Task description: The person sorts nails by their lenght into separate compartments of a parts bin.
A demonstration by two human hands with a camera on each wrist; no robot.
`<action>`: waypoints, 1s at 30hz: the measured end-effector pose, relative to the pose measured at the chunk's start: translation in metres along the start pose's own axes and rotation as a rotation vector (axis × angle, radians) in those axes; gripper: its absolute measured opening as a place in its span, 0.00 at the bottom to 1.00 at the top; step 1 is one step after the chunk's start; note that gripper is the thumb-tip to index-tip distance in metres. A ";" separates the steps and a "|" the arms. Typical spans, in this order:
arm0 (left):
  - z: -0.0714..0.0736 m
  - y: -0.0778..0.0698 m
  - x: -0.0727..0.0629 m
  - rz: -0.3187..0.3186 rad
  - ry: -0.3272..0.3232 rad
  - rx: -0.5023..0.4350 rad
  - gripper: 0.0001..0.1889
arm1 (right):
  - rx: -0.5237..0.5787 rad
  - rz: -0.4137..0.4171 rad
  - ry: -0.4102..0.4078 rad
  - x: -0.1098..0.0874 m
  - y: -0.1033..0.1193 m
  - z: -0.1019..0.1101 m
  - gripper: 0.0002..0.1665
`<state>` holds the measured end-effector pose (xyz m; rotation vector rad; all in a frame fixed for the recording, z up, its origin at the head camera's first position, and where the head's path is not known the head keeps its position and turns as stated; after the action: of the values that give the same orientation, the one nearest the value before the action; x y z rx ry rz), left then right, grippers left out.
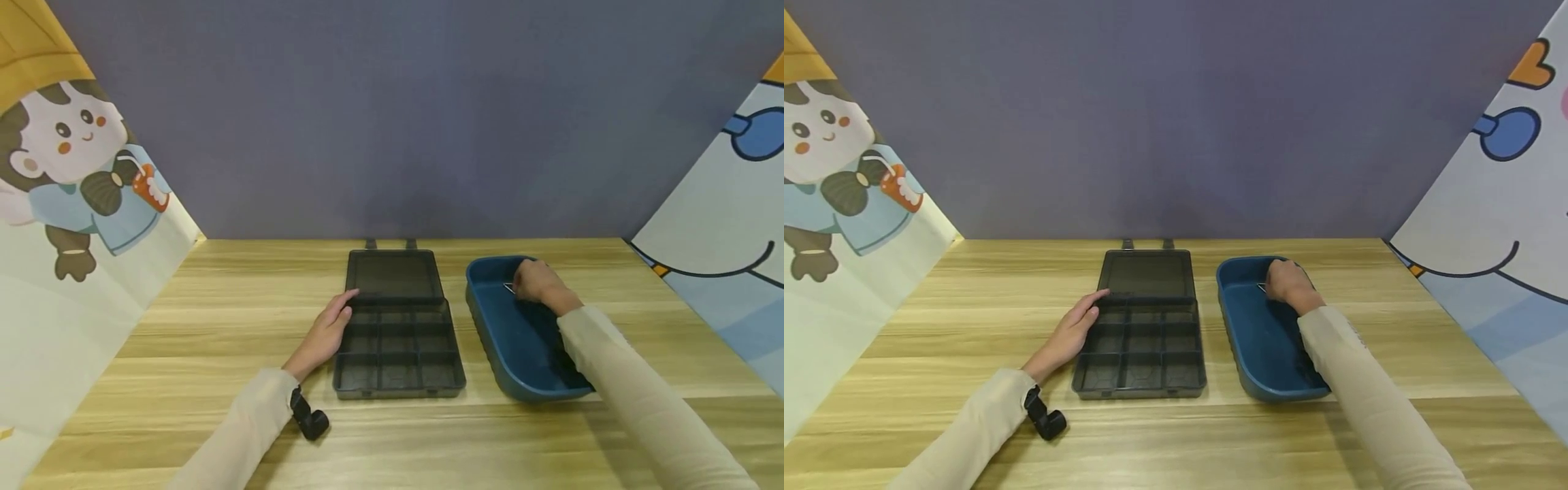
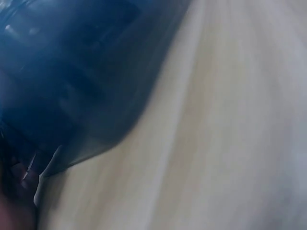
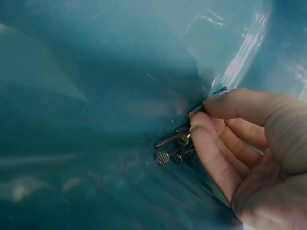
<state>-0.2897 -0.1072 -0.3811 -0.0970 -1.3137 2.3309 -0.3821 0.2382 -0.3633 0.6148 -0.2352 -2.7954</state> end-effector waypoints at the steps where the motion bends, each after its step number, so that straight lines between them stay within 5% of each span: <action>1: 0.000 -0.001 0.000 0.000 -0.006 -0.005 0.21 | -0.004 -0.003 0.004 0.000 0.000 0.000 0.10; 13: -0.003 -0.001 -0.001 -0.006 -0.024 -0.005 0.21 | 0.044 0.035 0.068 0.000 0.000 -0.004 0.19; 19: 0.001 0.002 -0.001 0.005 -0.034 0.008 0.22 | 0.072 0.132 0.065 -0.005 0.016 0.007 0.10; 26: 0.001 0.001 -0.001 0.004 -0.034 0.003 0.22 | 0.139 0.137 0.130 -0.016 0.028 0.014 0.03; 30: 0.001 0.001 -0.002 0.006 -0.038 -0.011 0.22 | 0.110 0.201 0.085 -0.024 0.043 0.024 0.01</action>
<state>-0.2889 -0.1098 -0.3819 -0.0601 -1.3465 2.3416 -0.3619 0.2065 -0.3229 0.6924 -0.4111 -2.5707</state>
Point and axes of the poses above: each hand's wrist, its own x-axis towards the middle knuckle, its own z-axis out of the back of the hand, y = z × x, the point moved 10 cm from there along x, towards the middle knuckle, and after that the axes turned 13 degrees about y, right-handed, at the moved point
